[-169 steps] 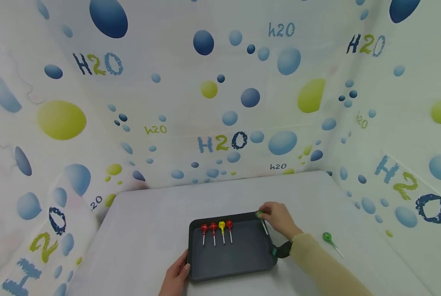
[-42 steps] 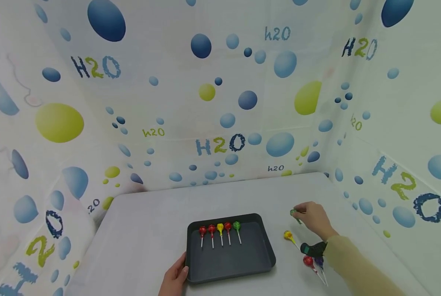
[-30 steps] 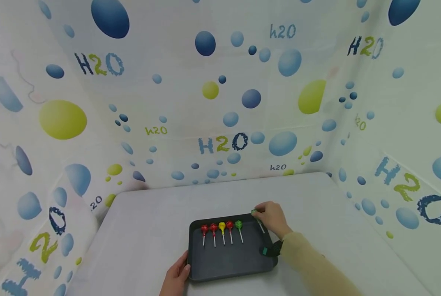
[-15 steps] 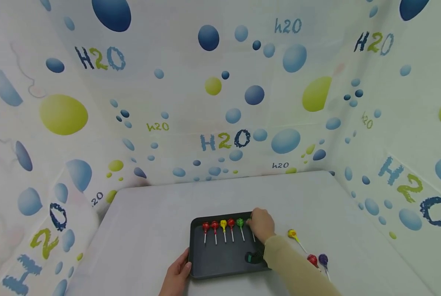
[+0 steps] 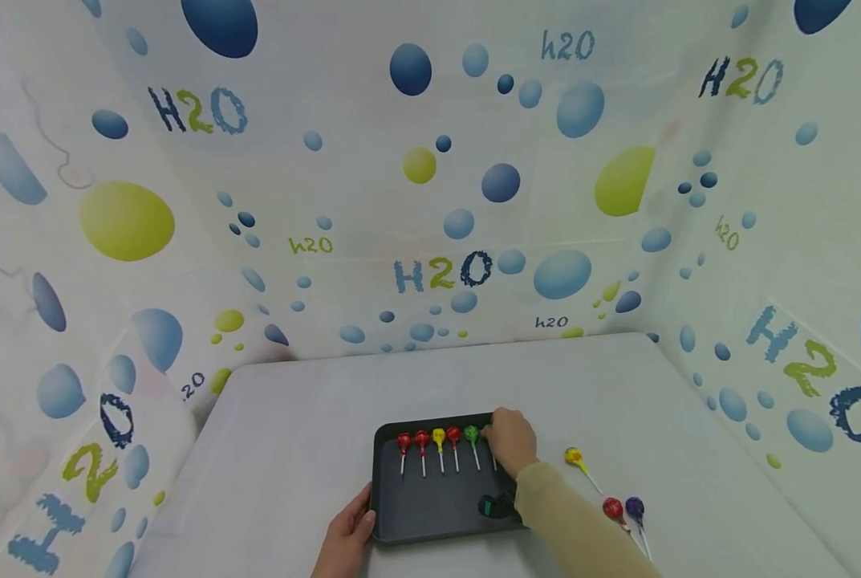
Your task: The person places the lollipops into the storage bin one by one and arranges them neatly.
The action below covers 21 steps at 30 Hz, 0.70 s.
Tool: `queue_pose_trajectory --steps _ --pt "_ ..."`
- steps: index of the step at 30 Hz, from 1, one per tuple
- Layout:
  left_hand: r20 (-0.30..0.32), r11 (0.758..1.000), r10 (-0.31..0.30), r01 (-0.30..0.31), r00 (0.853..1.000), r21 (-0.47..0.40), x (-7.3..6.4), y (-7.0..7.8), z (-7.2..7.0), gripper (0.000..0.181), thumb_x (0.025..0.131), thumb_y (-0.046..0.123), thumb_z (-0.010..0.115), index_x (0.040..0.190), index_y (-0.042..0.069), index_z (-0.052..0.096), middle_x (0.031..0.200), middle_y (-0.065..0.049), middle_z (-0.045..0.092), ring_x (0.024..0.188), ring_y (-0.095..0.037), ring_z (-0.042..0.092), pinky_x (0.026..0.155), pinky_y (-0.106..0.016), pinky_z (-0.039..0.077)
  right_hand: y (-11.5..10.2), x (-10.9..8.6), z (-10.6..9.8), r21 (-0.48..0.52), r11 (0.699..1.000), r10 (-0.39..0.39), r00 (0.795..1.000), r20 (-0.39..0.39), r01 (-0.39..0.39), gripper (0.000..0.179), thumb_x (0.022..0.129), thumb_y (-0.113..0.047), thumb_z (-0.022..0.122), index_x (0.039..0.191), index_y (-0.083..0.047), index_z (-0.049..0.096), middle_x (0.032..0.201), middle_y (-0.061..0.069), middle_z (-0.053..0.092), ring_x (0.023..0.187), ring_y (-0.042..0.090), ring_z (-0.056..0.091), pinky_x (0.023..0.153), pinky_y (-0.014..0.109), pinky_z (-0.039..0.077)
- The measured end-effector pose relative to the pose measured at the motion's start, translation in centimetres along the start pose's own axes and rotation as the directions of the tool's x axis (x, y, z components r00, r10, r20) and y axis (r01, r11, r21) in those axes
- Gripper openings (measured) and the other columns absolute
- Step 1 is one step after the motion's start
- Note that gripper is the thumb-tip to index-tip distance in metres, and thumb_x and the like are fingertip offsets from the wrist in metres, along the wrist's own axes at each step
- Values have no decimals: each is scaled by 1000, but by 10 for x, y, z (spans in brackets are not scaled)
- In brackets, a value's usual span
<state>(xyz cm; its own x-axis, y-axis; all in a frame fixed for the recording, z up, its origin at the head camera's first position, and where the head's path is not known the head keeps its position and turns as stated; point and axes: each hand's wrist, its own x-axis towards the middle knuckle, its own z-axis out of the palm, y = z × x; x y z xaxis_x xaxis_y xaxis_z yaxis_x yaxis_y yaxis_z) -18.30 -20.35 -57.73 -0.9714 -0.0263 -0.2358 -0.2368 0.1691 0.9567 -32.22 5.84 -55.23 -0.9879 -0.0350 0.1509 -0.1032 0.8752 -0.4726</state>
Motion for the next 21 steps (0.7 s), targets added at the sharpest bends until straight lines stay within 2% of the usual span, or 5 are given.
queue_pose_trajectory --steps 11,21 --pt "-15 1000 -13 13 1000 18 -1 4 0 51 100 5 45 143 -13 26 148 -30 27 137 -41 27 108 -48 36 -3 -1 -4 -15 1000 18 1000 18 -18 21 77 -19 78 67 -7 65 57 1 58 48 13 47 41 28 39" --pt "1 1000 12 -12 1000 15 1 1 -1 51 100 5 46 142 -14 26 147 -31 27 136 -41 28 107 -45 37 1 1 1 -31 999 8 1000 9 -7 23 77 -20 79 65 -7 63 54 0 54 48 13 45 40 28 37"
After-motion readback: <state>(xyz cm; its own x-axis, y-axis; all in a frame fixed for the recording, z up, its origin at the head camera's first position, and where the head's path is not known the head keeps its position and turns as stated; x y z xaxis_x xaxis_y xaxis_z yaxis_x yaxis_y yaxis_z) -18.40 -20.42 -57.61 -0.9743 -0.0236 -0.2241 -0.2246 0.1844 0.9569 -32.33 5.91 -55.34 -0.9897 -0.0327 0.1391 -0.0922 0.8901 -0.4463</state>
